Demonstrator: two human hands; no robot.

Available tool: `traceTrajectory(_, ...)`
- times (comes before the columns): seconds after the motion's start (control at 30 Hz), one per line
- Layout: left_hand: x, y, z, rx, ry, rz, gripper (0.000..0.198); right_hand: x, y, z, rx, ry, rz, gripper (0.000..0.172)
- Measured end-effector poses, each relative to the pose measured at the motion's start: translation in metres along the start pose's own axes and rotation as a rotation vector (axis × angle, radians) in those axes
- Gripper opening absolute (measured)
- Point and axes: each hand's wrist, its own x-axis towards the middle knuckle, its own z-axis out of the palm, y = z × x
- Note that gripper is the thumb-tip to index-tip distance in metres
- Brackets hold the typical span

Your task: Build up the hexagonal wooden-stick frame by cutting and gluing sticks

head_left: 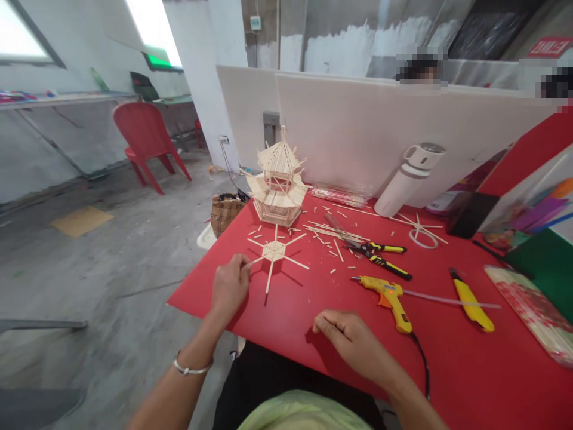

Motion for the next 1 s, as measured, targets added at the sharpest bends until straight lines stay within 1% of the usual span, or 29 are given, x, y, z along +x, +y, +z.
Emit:
traceTrajectory(0.13, -0.010, 0.010, 0.011, 0.134, -0.046, 0.060, 0.020, -0.002, -0.019, -0.001, -0.108, -0.048, -0.076, 0.041)
traceTrajectory(0.27, -0.018, 0.012, 0.015, 0.212, -0.069, 0.114, 0.022, -0.005, -0.025, 0.001, -0.119, -0.087, -0.120, 0.041)
traceTrajectory(0.33, -0.021, 0.014, 0.011, 0.176, -0.021, 0.118, 0.023, -0.005, -0.026, 0.003, -0.081, -0.098, -0.129, 0.041)
traceTrajectory(0.37, -0.023, 0.017, 0.008, 0.123, 0.017, 0.115, 0.024, -0.004, -0.028, 0.003, -0.045, -0.110, -0.125, 0.040)
traceTrajectory(0.4, -0.027, 0.022, 0.005, 0.039, 0.043, 0.111, 0.027, -0.003, -0.029, 0.003, 0.004, -0.128, -0.114, 0.040)
traceTrajectory(0.43, -0.031, 0.028, 0.001, -0.081, 0.037, 0.105, 0.032, -0.001, -0.031, 0.003, 0.070, -0.151, -0.097, 0.041)
traceTrajectory(0.47, -0.036, 0.036, -0.001, -0.248, -0.037, 0.104, 0.037, 0.001, -0.033, 0.003, 0.154, -0.178, -0.078, 0.042)
traceTrajectory(0.5, -0.041, 0.045, -0.003, -0.447, -0.198, 0.104, 0.045, 0.004, -0.035, 0.002, 0.251, -0.205, -0.060, 0.043)
traceTrajectory(0.57, -0.053, 0.064, -0.003, -0.816, -0.664, 0.027, 0.067, 0.012, -0.037, 0.001, 0.436, -0.234, -0.041, 0.045)
traceTrajectory(0.6, -0.058, 0.072, -0.002, -0.957, -0.836, -0.015, 0.076, 0.016, -0.036, -0.001, 0.510, -0.228, -0.041, 0.045)
traceTrajectory(0.63, -0.061, 0.079, 0.000, -1.037, -0.901, -0.054, 0.075, 0.020, -0.035, -0.002, 0.568, -0.209, -0.043, 0.045)
traceTrajectory(0.67, -0.063, 0.083, 0.002, -1.064, -0.884, -0.097, 0.066, 0.024, -0.032, -0.003, 0.604, -0.182, -0.043, 0.044)
traceTrajectory(0.7, -0.064, 0.085, 0.004, -1.055, -0.837, -0.147, 0.057, 0.027, -0.029, -0.005, 0.617, -0.148, -0.044, 0.042)
traceTrajectory(0.8, -0.059, 0.082, 0.006, -0.958, -0.630, -0.257, 0.038, 0.030, -0.018, -0.009, 0.559, -0.065, -0.033, 0.039)
traceTrajectory(0.87, -0.054, 0.075, 0.005, -0.938, -0.520, -0.266, 0.030, 0.029, -0.012, -0.011, 0.443, 0.036, -0.027, 0.032)
traceTrajectory(0.9, -0.052, 0.072, 0.005, -0.941, -0.465, -0.259, 0.026, 0.027, -0.011, -0.011, 0.356, 0.111, -0.034, 0.026)
traceTrajectory(0.93, -0.050, 0.070, 0.005, -0.949, -0.413, -0.253, 0.022, 0.027, -0.011, -0.010, 0.251, 0.183, -0.049, 0.025)
traceTrajectory(0.97, -0.049, 0.070, 0.006, -0.968, -0.369, -0.256, 0.019, 0.026, -0.012, -0.008, 0.139, 0.240, -0.072, 0.033)
traceTrajectory(1.0, -0.048, 0.070, 0.007, -1.004, -0.344, -0.272, 0.017, 0.027, -0.013, -0.006, 0.039, 0.267, -0.098, 0.043)
